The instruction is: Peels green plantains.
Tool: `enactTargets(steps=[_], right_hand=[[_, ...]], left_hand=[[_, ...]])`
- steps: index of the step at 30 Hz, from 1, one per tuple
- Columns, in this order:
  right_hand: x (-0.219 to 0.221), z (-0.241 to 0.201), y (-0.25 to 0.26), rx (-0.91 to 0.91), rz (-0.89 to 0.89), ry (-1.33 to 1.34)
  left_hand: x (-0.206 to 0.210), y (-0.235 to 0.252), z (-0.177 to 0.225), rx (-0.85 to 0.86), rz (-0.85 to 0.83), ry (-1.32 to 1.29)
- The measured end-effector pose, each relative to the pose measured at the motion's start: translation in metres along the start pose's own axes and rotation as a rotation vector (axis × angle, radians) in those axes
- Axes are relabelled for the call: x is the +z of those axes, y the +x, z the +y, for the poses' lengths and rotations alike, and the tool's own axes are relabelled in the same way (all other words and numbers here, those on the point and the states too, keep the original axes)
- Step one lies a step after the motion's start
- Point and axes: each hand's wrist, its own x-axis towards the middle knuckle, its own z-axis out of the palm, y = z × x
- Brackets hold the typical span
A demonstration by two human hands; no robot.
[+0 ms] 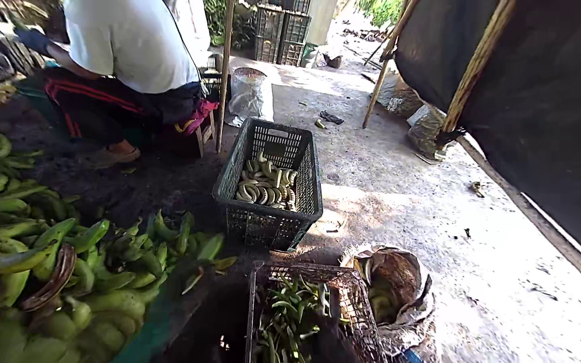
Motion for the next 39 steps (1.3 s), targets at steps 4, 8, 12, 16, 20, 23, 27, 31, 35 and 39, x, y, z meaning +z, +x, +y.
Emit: enactTargets(steps=[4,8,12,16,20,23,27,31,35,39], right_hand=[[0.03,-0.039,0.006,-0.223,-0.2,0.176],[0.041,-0.065,-0.014,-0.272,0.037,0.158],[0.029,-0.071,-0.038,-0.303,0.133,-0.08],[0.004,-0.078,-0.054,-0.289,0.338,-0.363],[0.009,-0.084,-0.1,-0.615,0.363,-0.696],[0.034,-0.064,-0.129,-0.746,0.489,-0.821],[0.018,0.012,-0.128,0.246,-0.047,-0.731],[0.007,0.013,-0.123,-0.095,0.06,-0.311],[0.004,-0.01,-0.092,-0.665,0.092,-0.815],[0.016,-0.023,-0.065,-0.74,0.483,-1.12]], left_hand=[[0.031,-0.019,0.115,0.323,-0.548,0.215],[0.09,-0.064,0.147,-0.111,-0.684,-0.208],[0.126,-0.096,0.145,-0.188,-0.551,-0.262],[0.128,-0.105,0.133,-0.023,-0.28,0.161],[0.137,-0.11,0.135,0.071,0.004,0.091],[0.152,-0.12,0.134,0.227,0.077,-0.034],[0.156,-0.134,0.147,0.314,0.078,-0.212],[0.145,-0.114,0.155,-0.069,0.103,-0.292],[0.146,-0.096,0.136,-0.271,0.008,-0.413],[0.161,-0.113,0.133,-0.437,-0.013,-0.443]])
